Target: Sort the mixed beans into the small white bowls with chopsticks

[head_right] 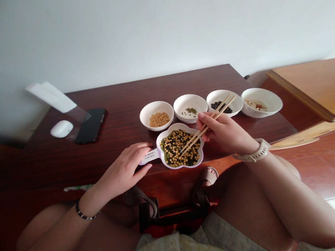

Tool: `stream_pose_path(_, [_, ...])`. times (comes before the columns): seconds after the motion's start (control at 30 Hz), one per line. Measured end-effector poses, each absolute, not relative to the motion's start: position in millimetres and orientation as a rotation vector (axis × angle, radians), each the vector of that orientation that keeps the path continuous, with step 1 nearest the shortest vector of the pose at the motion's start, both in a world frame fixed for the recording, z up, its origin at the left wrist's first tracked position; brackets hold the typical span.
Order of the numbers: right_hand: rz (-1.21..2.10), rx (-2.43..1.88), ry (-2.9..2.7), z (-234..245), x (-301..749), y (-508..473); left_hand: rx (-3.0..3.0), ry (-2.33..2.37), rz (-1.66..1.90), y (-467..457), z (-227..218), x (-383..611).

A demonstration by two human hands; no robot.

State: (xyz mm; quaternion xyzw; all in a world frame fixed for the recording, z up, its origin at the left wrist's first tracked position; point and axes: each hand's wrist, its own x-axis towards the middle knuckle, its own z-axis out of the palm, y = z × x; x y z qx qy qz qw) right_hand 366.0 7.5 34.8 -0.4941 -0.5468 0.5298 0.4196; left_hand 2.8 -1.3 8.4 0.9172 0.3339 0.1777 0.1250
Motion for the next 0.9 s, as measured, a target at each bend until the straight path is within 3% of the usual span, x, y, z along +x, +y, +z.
stream_pose_path(0.9, [1.346, -1.223, -1.29, 34.0, 360.2, 6.5, 2.697, 0.96, 0.493, -0.8, 5.5, 1.7])
